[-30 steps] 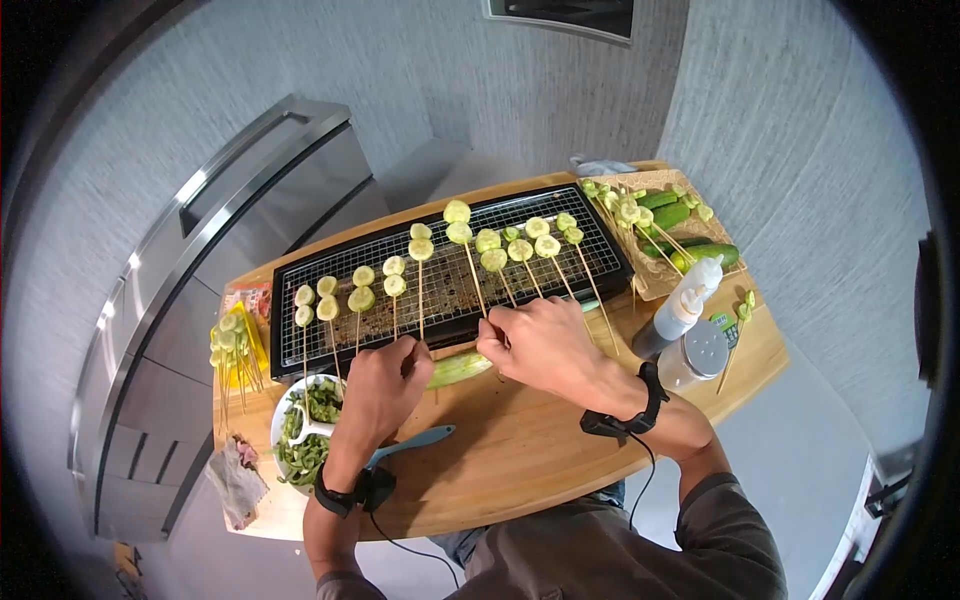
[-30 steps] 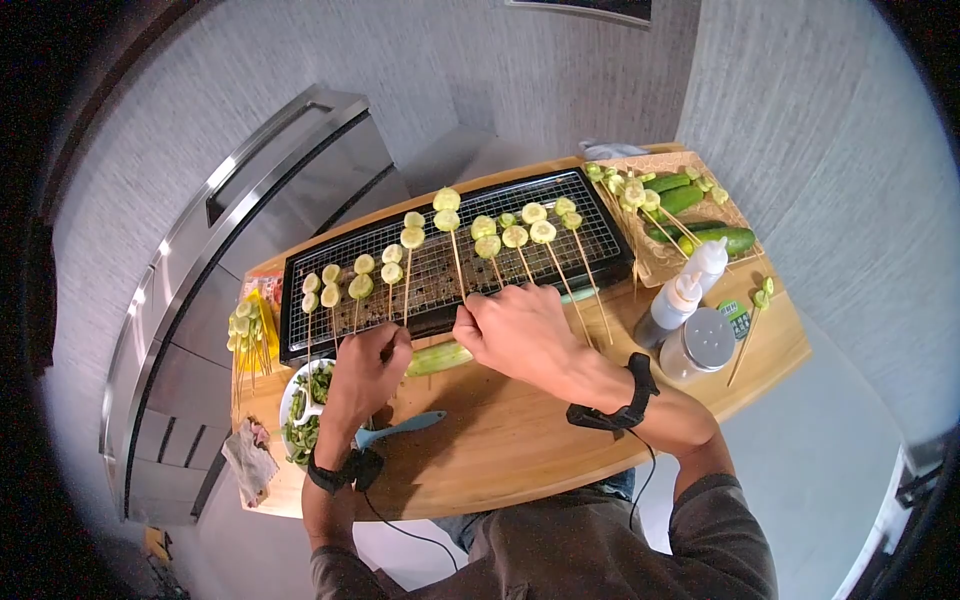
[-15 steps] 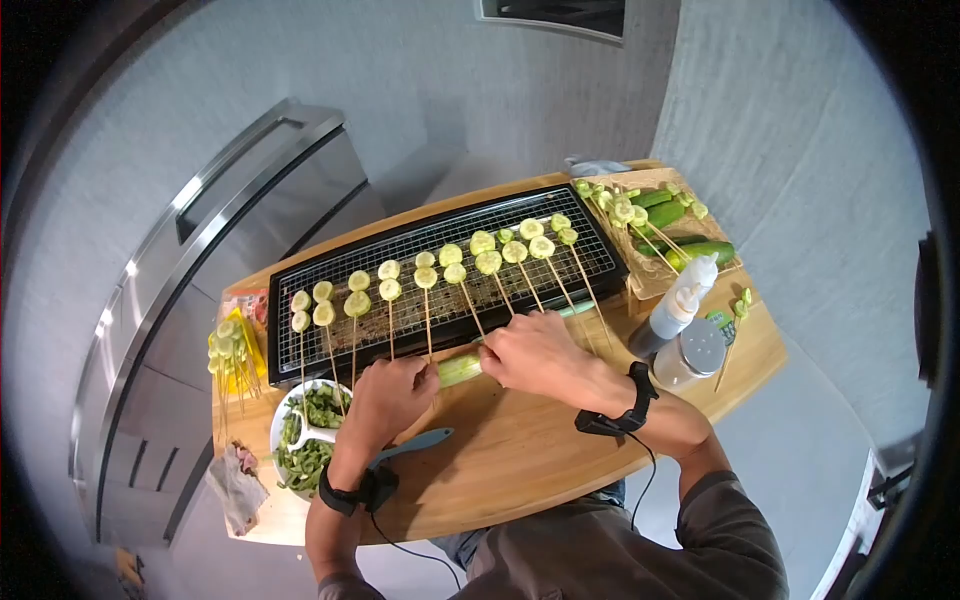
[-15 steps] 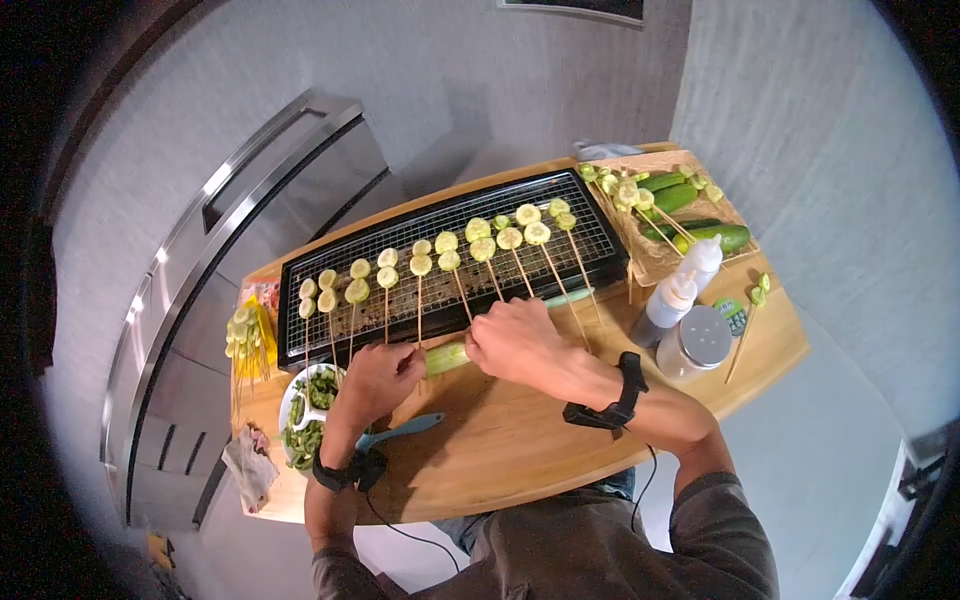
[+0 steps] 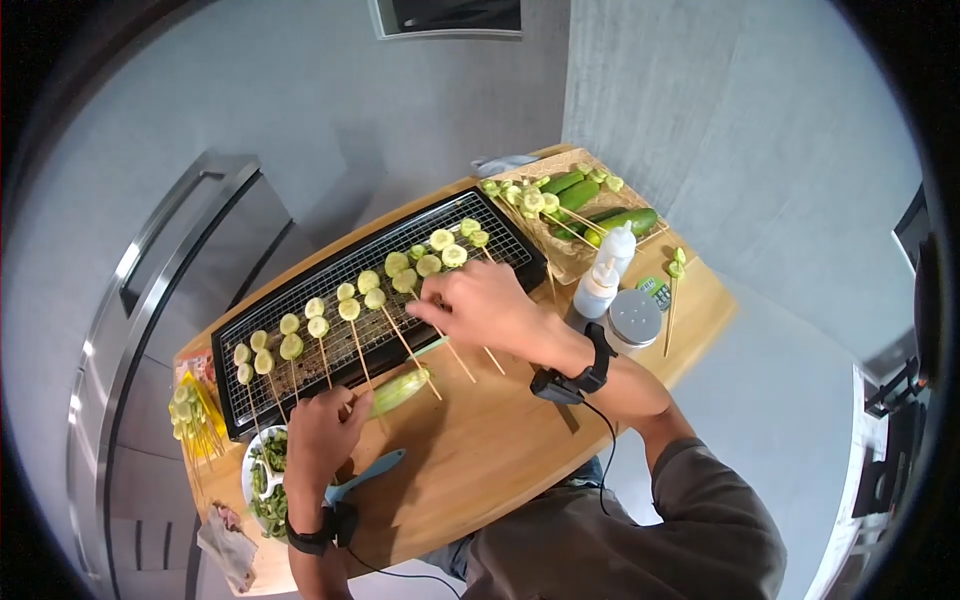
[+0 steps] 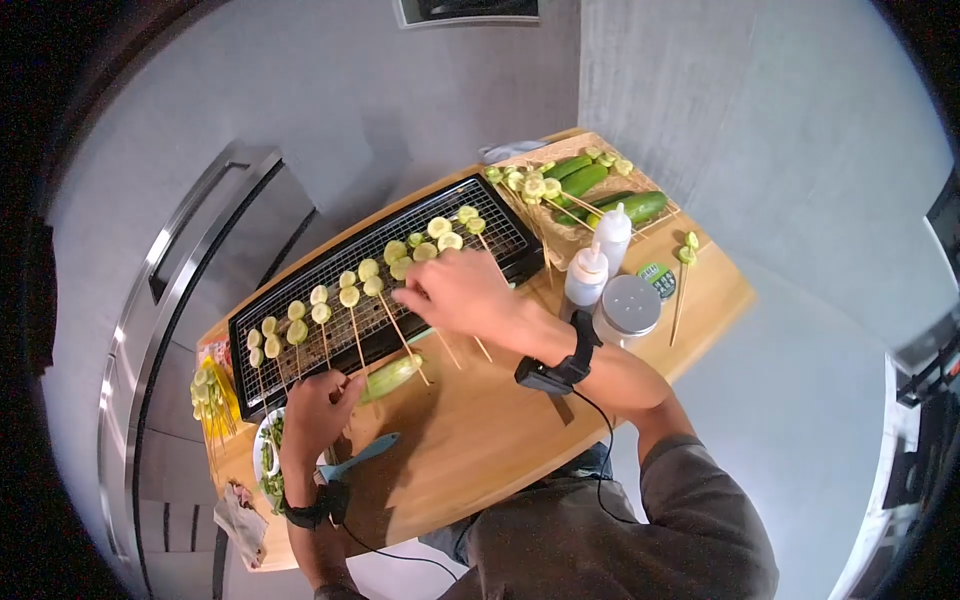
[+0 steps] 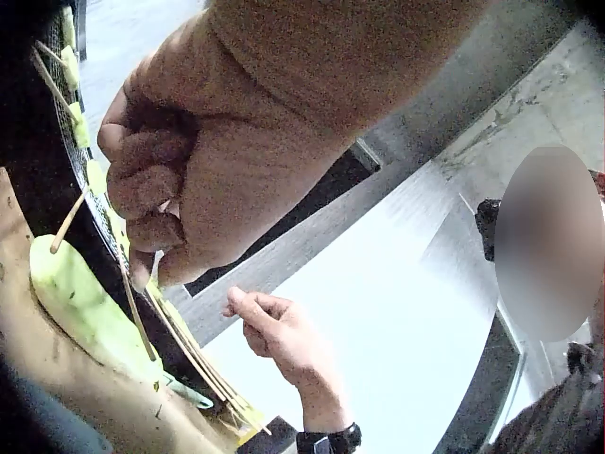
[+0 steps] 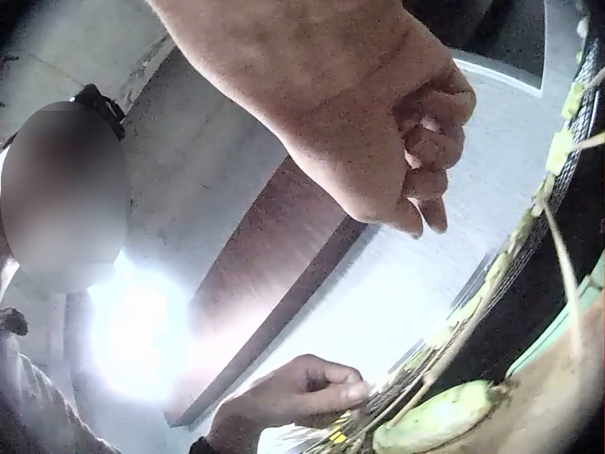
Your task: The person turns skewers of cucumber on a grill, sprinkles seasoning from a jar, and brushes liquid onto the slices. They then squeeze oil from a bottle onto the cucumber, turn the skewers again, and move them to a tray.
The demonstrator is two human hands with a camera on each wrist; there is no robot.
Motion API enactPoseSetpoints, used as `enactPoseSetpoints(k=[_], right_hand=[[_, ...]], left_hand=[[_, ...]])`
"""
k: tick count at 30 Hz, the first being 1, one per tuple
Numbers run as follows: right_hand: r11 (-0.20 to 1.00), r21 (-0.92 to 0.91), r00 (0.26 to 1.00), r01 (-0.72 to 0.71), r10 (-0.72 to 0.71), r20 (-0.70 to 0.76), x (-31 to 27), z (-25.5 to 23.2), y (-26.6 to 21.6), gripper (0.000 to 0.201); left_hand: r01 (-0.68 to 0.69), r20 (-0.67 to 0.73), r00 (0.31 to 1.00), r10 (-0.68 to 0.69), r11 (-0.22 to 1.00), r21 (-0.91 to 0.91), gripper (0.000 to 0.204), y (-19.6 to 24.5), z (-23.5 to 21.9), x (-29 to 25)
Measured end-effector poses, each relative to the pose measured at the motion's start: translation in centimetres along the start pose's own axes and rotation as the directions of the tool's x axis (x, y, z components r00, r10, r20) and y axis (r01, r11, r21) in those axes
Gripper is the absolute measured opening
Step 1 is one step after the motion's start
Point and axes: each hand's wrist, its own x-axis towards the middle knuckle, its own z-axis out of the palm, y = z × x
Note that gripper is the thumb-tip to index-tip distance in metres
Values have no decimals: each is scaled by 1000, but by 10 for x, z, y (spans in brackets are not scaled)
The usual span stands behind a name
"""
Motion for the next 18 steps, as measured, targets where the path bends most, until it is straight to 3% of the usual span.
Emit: enactPoseSetpoints(k=[1,4,8,18], right_hand=[[1000,-2,1000,-4,4,-5,2,0,5,31],[995,98,979,-27,46,-201,5,1,22,27],[978,194,978,-71,107,-180,3,3,43,30],[973,209,974,-94,134,-185,5,2,60,30]], left_hand=[[22,6,1000,-22,1000,-2,38,0,-2,0],[16,9,1000,-16,1000,10,35,0,-4,2],[12,3,1000,-12,1000,26,31,-2,-2,3],[56,46,997,-56,998,3,26,1,-8,5]])
